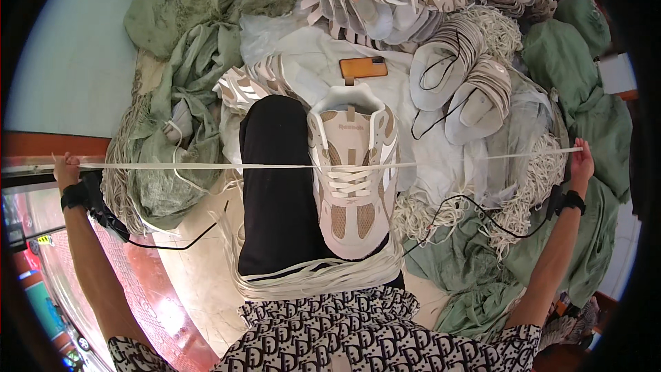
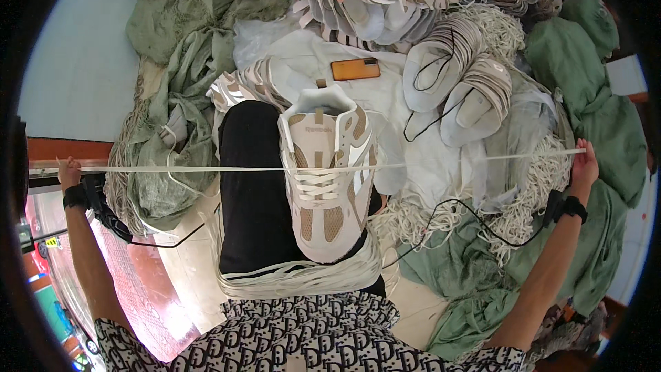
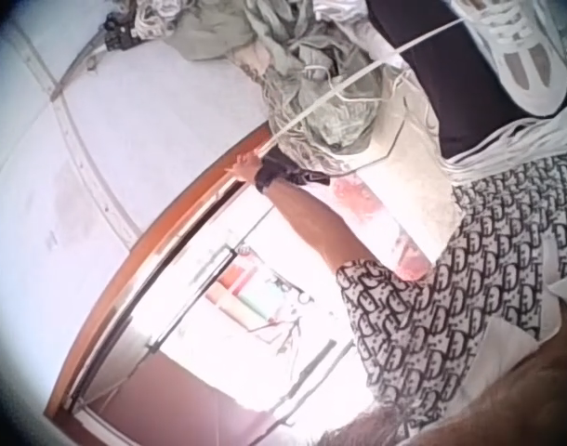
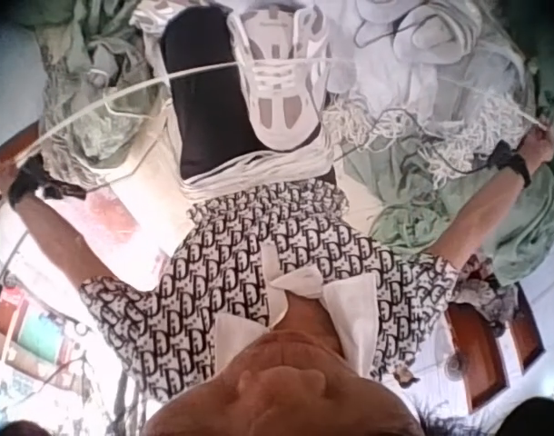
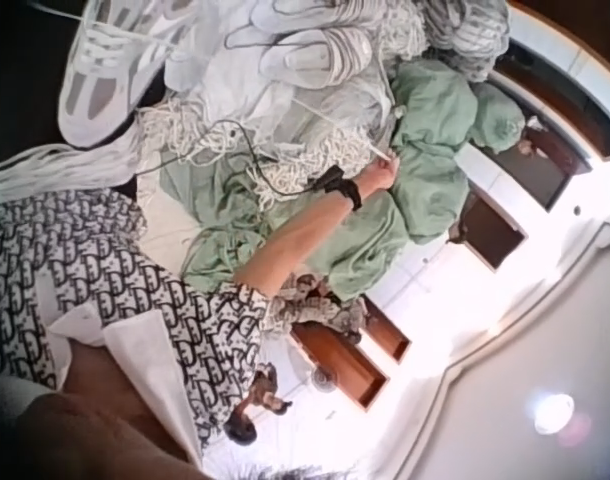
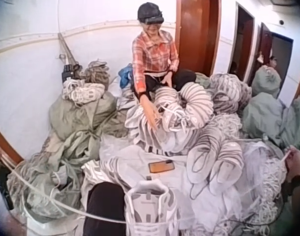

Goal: Inserting laces into a white sneaker while sitting on the floor surrounded by materials.

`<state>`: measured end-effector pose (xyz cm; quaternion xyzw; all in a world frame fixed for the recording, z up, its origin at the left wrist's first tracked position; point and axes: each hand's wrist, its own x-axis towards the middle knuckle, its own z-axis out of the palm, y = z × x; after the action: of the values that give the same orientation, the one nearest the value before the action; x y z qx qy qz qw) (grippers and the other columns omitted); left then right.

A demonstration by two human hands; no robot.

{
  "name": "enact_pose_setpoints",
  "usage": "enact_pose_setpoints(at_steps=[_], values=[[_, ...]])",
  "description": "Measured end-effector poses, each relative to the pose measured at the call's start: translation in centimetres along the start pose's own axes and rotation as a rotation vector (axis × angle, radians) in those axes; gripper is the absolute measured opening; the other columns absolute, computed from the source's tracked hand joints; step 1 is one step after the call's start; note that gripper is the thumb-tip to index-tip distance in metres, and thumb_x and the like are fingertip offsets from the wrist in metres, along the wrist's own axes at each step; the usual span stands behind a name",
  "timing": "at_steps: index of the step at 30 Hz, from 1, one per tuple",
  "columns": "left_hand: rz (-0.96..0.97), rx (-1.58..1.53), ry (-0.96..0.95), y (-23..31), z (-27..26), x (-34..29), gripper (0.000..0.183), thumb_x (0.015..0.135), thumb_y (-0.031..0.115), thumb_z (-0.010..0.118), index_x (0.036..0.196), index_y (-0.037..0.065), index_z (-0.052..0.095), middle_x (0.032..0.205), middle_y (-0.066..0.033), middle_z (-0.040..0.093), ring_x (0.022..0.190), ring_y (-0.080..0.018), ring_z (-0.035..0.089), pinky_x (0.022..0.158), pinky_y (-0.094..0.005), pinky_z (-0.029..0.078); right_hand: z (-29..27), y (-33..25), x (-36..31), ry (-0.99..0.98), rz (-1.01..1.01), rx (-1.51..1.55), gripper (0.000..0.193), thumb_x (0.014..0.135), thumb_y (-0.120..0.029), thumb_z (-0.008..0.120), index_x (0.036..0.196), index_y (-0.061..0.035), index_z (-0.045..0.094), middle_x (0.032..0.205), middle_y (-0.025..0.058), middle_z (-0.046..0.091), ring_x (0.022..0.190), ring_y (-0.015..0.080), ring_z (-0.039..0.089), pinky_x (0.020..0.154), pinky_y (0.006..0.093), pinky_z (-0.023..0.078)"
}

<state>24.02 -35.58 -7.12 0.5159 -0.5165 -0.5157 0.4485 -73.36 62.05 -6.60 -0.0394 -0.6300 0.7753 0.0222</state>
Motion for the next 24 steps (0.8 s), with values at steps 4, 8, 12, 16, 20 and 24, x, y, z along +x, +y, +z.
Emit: enact_pose_setpoints(at_steps=[4,8,12,16,20,24], values=[[0.605,0.856,0.081,0.1,10.8,-6.5,0.015,0.088,0.017,0.041,0.09,0.009,0.053,0.064,-0.0034,0.046,0.056,-0.0154,0.045,0.05,-0.0301,0.04,3.0,1.0,-1.3,0.264,0.015,0.091,0.027,0.085,-0.005,0.055,0.106,0.0109,0.052,0.104,0.0195,0.056,0.102,0.0276,0.055,0.091,0.0344,0.047],[0.262,0.633,-0.583,-0.9,28.3,-22.6,0.04,0.091,0.037,0.038,0.103,0.005,0.059,0.072,-0.0005,0.054,0.057,-0.0087,0.046,0.052,-0.0244,0.039,15.3,6.0,-13.4,-0.669,-0.074,-0.216,0.023,0.078,-0.004,0.052,0.098,0.0052,0.059,0.091,0.0069,0.057,0.081,0.0147,0.053,0.074,0.0258,0.043],[0.009,0.124,-0.762,-1.4,39.5,-35.3,0.028,0.091,0.023,0.041,0.107,0.008,0.059,0.068,0.0001,0.053,0.052,-0.0063,0.047,0.046,-0.0212,0.038,27.7,10.2,-33.1,-1.031,0.09,-0.475,0.024,0.07,-0.005,0.057,0.091,0.0007,0.065,0.073,0.0024,0.062,0.061,0.0049,0.054,0.055,0.0174,0.041],[0.663,0.57,-0.873,-1.0,43.8,-39.9,0.014,0.085,0.01,0.046,0.089,0.003,0.059,0.064,-0.0068,0.05,0.051,-0.013,0.049,0.05,-0.0262,0.041,34.6,11.5,-44.6,-1.274,-0.05,-0.509,0.025,0.066,0.001,0.064,0.09,-0.0007,0.066,0.067,0.0007,0.059,0.051,0.0042,0.05,0.045,0.0182,0.036],[1.005,0.482,-0.743,-2.2,44.4,-40.8,0.008,0.074,0.0,0.057,0.082,0.002,0.059,0.076,-0.0105,0.056,0.064,-0.024,0.055,0.059,-0.0333,0.045,35.0,10.6,-46.2,-1.233,0.047,-0.567,0.029,0.066,0.002,0.064,0.095,-0.0011,0.065,0.066,0.0009,0.06,0.053,0.0043,0.053,0.043,0.018,0.036],[0.776,0.615,-0.828,-3.9,43.6,-41.8,0.009,0.071,0.001,0.058,0.08,0.002,0.059,0.071,-0.0099,0.057,0.07,-0.0274,0.056,0.061,-0.0357,0.047,34.4,10.4,-46.2,-1.279,0.378,-0.579,0.032,0.068,0.002,0.064,0.1,-0.0014,0.063,0.067,0.0014,0.06,0.054,0.0037,0.054,0.041,0.017,0.035]])
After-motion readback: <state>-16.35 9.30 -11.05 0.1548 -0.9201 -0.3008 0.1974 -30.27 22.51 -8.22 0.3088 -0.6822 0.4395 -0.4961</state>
